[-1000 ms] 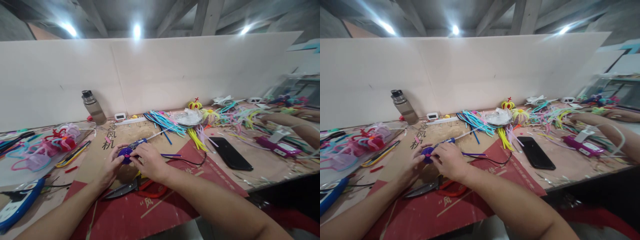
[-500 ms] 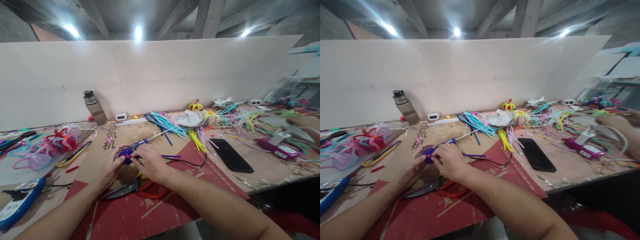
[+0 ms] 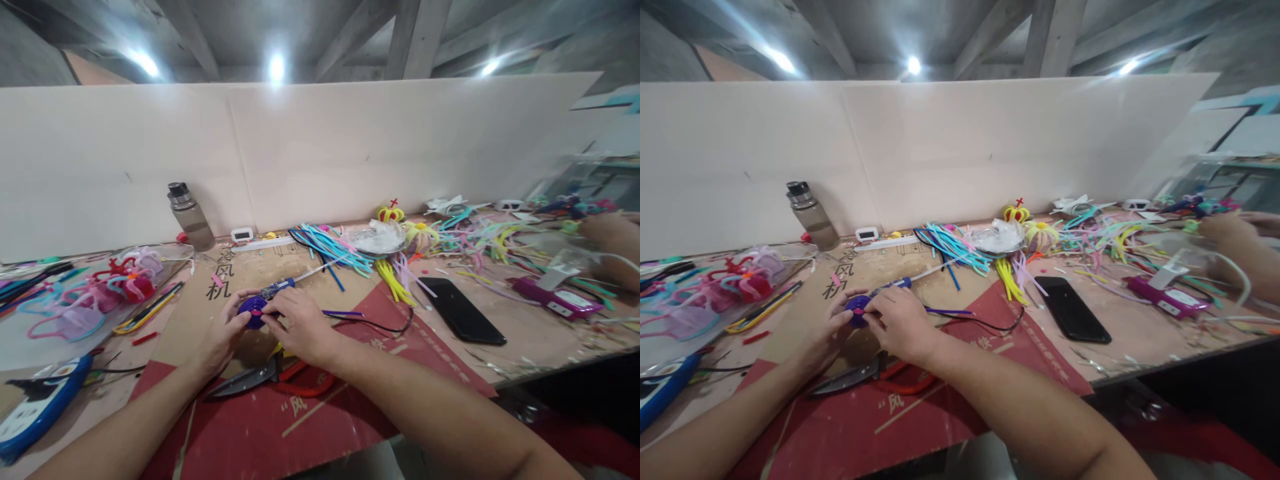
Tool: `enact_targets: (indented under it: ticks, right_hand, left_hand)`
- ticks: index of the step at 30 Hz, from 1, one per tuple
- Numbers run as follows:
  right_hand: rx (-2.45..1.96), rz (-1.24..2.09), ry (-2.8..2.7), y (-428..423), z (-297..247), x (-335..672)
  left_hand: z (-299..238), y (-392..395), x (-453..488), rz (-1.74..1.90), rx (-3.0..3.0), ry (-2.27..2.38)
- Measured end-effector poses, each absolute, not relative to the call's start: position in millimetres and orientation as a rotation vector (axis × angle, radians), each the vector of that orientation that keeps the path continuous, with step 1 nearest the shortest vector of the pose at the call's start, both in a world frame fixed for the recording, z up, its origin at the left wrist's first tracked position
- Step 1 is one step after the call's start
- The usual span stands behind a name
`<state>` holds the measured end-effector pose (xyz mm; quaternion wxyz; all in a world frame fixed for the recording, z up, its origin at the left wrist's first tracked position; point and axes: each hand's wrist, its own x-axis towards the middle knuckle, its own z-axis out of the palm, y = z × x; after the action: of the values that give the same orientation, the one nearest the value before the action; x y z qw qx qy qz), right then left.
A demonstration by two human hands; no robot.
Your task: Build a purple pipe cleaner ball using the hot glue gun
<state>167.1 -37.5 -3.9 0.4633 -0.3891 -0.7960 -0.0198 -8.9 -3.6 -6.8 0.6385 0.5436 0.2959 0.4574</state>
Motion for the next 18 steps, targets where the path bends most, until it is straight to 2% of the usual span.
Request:
enact_targets:
  ticks: [18]
  right_hand:
    - [-0.933,-0.088,-1.947,-38.4,-3.3,167.1]
  left_hand:
    - [-9.3,-1.6,-11.2,1.04,1.252,0.677]
